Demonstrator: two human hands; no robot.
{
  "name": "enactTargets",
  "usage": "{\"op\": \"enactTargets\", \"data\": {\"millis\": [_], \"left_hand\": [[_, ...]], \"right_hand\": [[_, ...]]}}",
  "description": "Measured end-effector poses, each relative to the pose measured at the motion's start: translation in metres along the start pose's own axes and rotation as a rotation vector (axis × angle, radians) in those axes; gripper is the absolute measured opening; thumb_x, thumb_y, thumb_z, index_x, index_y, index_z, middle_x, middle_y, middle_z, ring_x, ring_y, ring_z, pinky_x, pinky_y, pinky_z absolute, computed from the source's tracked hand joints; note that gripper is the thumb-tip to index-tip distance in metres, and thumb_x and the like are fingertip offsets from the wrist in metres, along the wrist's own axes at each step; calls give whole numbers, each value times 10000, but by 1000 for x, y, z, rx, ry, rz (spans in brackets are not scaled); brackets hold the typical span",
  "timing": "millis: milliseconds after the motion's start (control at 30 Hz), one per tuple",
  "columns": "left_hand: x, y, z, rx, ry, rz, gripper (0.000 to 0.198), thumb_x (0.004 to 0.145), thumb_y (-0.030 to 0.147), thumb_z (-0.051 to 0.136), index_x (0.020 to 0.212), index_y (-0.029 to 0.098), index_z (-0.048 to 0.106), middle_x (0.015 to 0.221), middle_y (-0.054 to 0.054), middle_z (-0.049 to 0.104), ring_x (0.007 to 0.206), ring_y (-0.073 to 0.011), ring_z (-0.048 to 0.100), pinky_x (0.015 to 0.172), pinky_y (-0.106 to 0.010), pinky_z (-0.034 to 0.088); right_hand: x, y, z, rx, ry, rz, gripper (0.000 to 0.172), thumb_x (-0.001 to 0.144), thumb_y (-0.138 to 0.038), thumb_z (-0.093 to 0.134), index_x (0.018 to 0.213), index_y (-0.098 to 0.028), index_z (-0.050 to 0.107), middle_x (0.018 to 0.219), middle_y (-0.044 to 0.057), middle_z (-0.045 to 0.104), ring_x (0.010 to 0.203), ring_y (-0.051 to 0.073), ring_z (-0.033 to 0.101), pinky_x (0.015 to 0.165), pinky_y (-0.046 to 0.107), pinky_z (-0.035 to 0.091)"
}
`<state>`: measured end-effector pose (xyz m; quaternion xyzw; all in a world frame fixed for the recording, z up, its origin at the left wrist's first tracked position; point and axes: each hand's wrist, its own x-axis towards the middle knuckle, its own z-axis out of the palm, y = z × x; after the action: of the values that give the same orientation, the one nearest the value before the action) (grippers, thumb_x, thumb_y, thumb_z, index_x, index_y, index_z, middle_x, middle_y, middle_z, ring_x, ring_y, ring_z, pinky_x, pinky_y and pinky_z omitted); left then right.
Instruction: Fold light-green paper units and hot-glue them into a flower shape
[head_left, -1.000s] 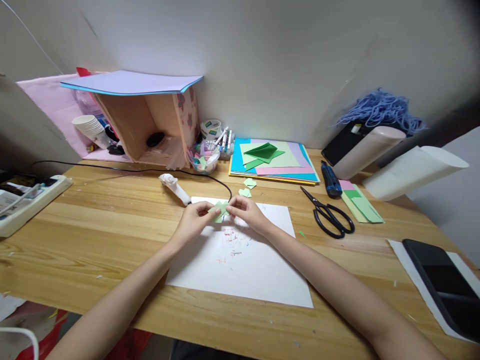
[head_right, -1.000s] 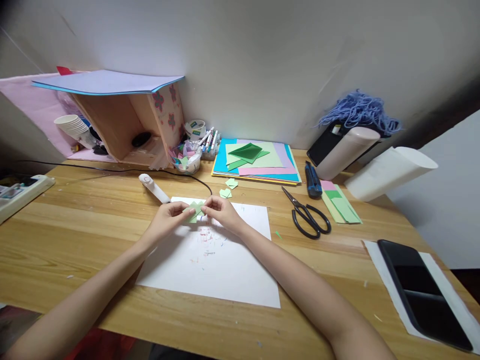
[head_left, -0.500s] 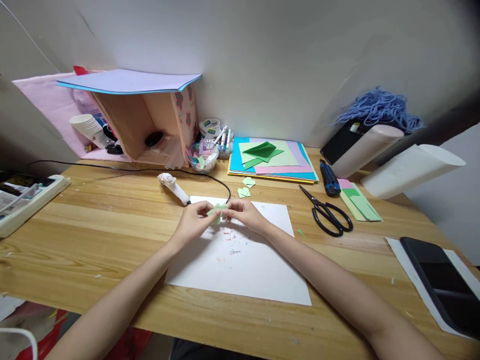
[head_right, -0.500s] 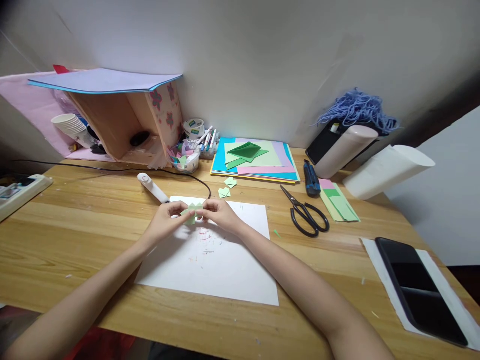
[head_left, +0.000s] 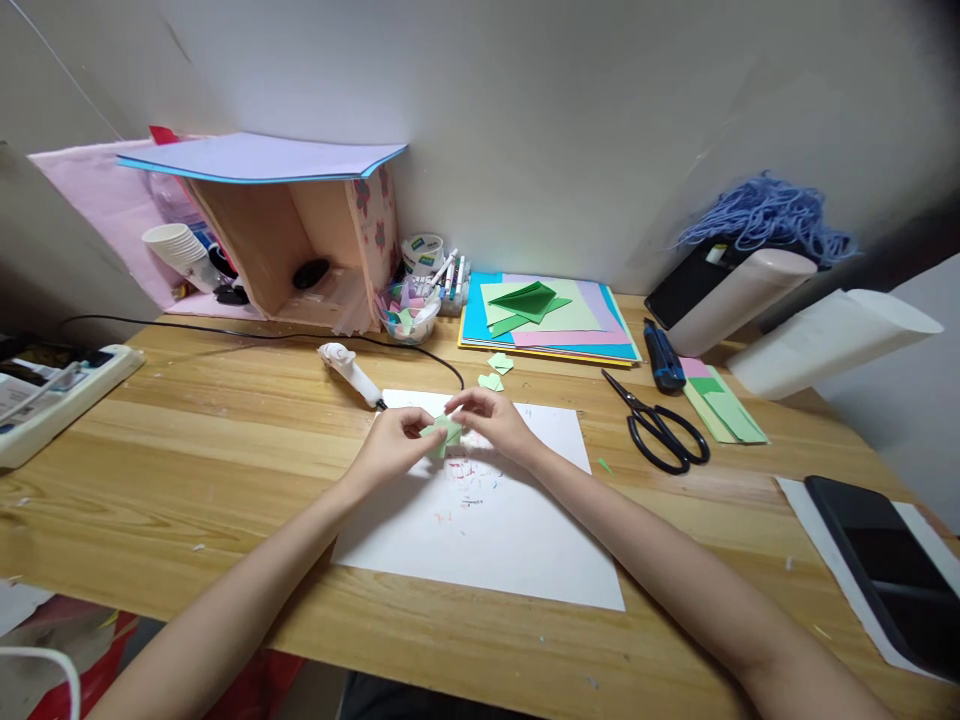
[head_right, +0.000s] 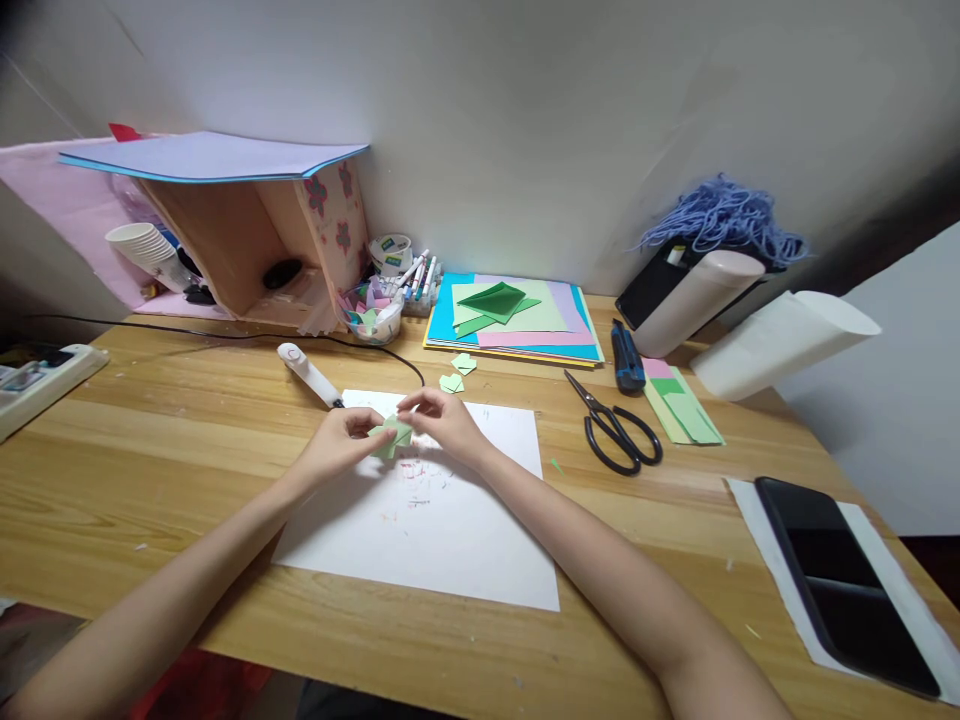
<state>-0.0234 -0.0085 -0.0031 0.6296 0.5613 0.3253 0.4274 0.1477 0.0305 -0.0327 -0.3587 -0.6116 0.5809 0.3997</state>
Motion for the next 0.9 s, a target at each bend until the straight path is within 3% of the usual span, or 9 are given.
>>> {"op": "enactTargets", "data": {"millis": [133, 300, 633, 900], "left_hand": [[0, -6, 1, 98, -19, 51, 268, 681, 386, 584, 629, 125, 621, 599, -23, 598, 549, -122, 492, 497, -212, 356], [1, -11, 1, 193, -31, 91, 287, 708, 399, 556, 654, 132, 647, 590, -26, 611, 529, -118, 484, 485, -210, 346], [0, -8, 1, 148, -37, 40, 236, 690, 350, 566, 648, 127, 633, 576, -3, 581, 509, -99, 452, 470, -196, 323], [-2, -8, 5, 203, -56, 31, 196, 667, 293, 552, 613, 123, 633, 497, 22, 498, 488, -88, 407, 451, -191, 274]], "right_hand": [[-3, 1, 1, -111, -120, -6, 261, 607, -364, 732, 728, -159, 626, 707, 18, 608, 618, 130, 538, 558, 253, 419], [-3, 3, -1, -107, -152, -17, 186, 705, -331, 652, 692, -149, 617, 690, 33, 618, 639, 143, 562, 596, 271, 429], [-3, -3, 0, -285, -77, -98, 214, 823, -267, 478, 684, -161, 602, 655, 13, 571, 613, 120, 520, 582, 245, 395], [-6, 2, 1, -248, -152, -59, 193, 719, -348, 643, 696, -162, 600, 669, 21, 598, 597, 127, 527, 544, 242, 395]]}}
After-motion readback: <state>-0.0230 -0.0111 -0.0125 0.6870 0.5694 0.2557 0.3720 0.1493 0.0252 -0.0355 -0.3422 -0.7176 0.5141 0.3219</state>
